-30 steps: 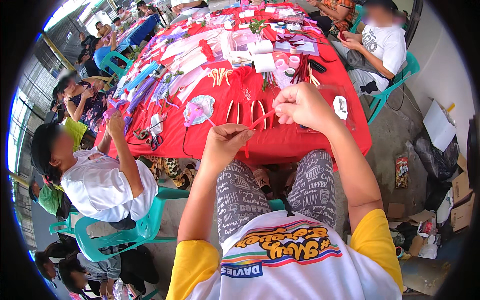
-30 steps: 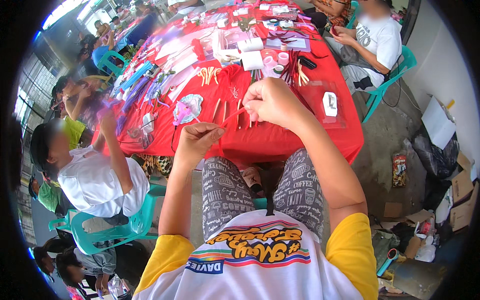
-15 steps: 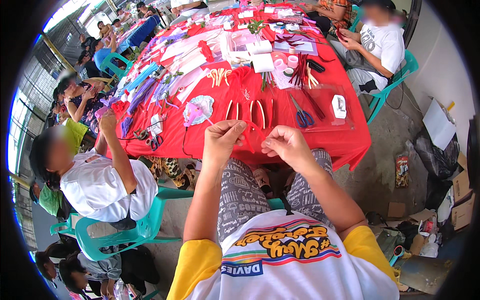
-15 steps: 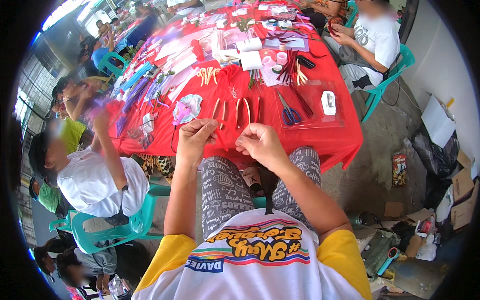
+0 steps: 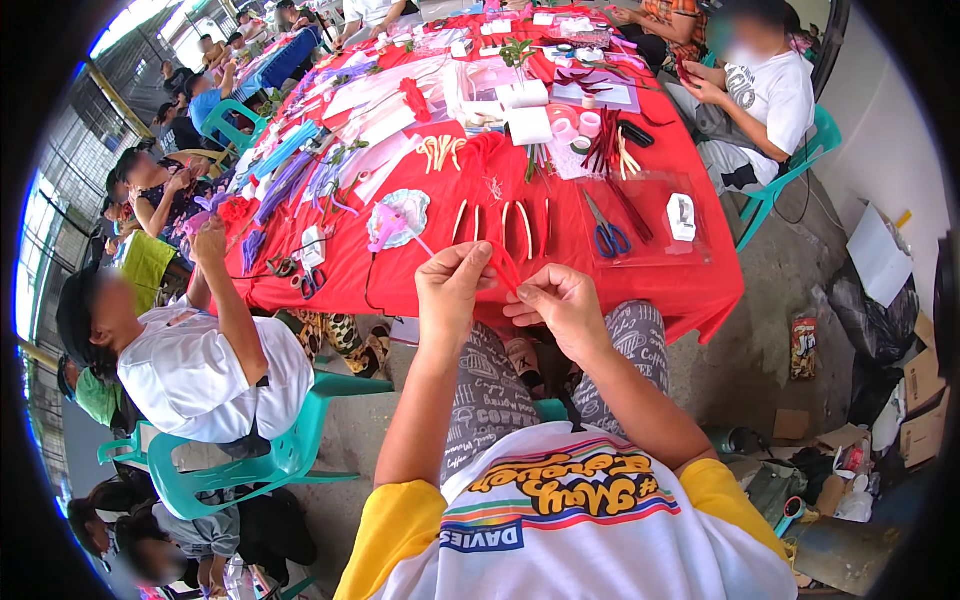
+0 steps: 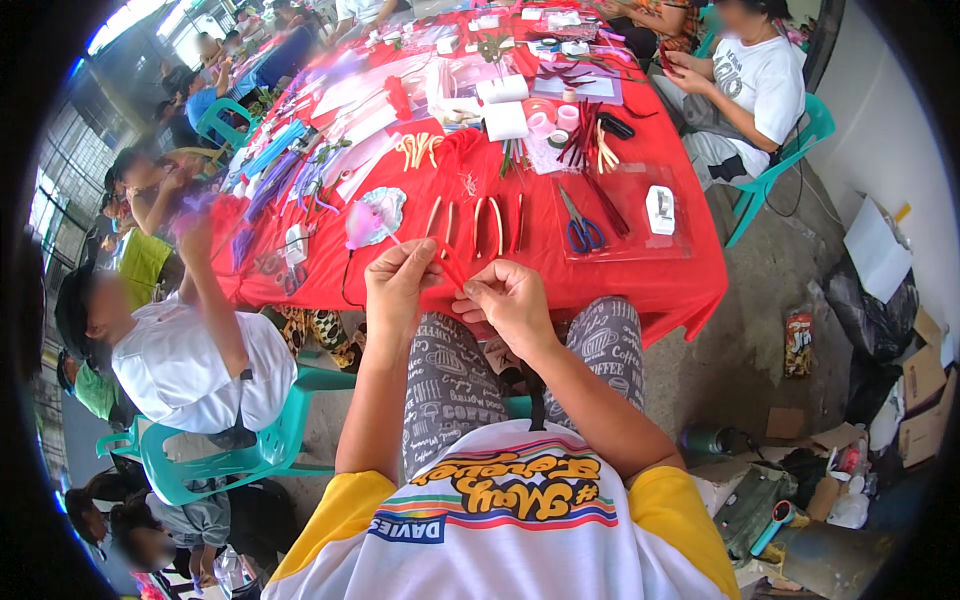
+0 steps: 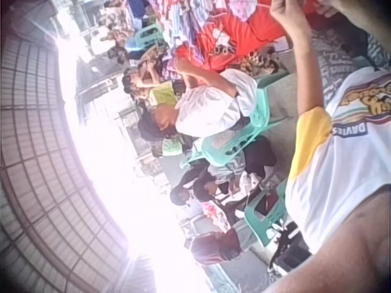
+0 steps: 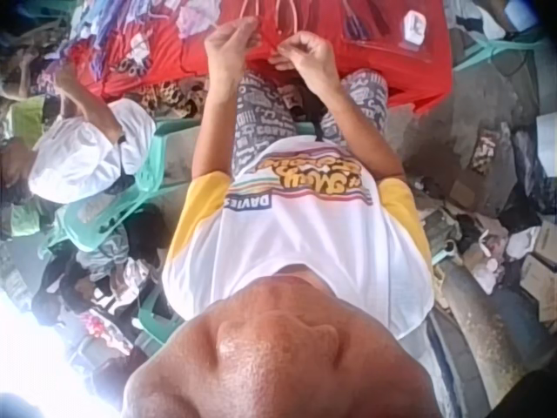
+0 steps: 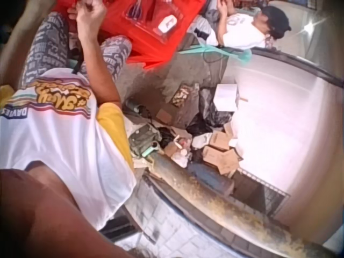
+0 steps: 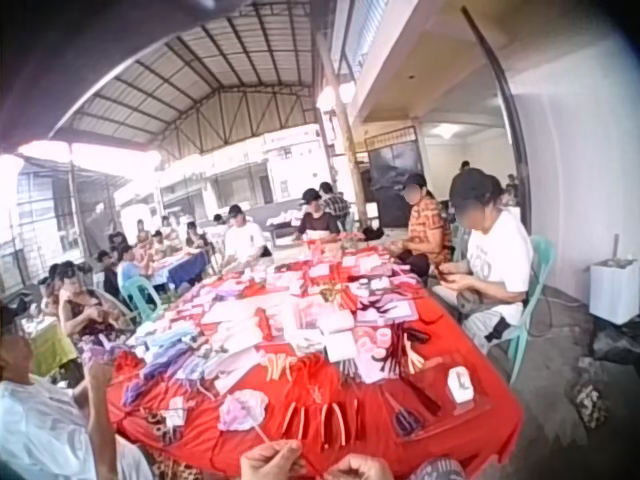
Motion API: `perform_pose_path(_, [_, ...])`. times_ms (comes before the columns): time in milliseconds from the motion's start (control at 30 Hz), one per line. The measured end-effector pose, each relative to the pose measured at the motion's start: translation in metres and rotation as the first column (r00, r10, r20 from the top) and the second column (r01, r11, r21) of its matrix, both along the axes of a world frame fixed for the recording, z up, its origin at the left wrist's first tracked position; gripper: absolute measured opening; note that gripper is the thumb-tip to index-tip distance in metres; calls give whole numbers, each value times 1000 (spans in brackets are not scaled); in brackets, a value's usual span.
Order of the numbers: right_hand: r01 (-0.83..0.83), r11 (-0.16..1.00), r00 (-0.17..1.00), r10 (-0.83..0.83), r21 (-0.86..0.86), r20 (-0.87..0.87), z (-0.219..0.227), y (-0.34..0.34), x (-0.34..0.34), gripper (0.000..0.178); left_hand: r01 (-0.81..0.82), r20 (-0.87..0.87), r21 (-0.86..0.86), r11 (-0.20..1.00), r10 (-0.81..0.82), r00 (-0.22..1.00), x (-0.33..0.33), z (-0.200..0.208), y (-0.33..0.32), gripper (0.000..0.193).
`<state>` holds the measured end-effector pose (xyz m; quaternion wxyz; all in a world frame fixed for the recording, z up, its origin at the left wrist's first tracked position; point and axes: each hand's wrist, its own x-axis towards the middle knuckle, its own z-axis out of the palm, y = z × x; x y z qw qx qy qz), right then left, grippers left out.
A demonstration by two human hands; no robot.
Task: The person assembles ribbon decorations at a table. They pick up red ribbon strips, fold them together by hand, and secure the center of the bundle with a thin wire.
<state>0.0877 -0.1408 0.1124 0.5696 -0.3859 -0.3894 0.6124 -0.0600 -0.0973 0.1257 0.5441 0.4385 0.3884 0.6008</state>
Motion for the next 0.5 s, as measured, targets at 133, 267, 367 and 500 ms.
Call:
perform_pose_path(133, [-35, 999, 999, 34, -15, -7, -1, 2, 3, 4, 11, -1, -4, 1000, -11, 1000, 2, 1, 0, 12])
perform_pose_path(267, [-62, 997, 998, 62, -47, 15, -1, 5, 8, 4, 36, 9, -16, 999, -36, 999, 1, 0, 1, 11])
perform_pose_path(367, [-63, 997, 989, 68, -45, 129, 0, 9, 13, 4, 47, 24, -47, 998, -46, 999, 1, 1, 1, 11])
perform_pose_path(500, [-25, 1000, 923, 24, 0, 383, 3, 12, 18, 8, 112, -69, -91, 990, -118, 991, -8, 4, 3, 11])
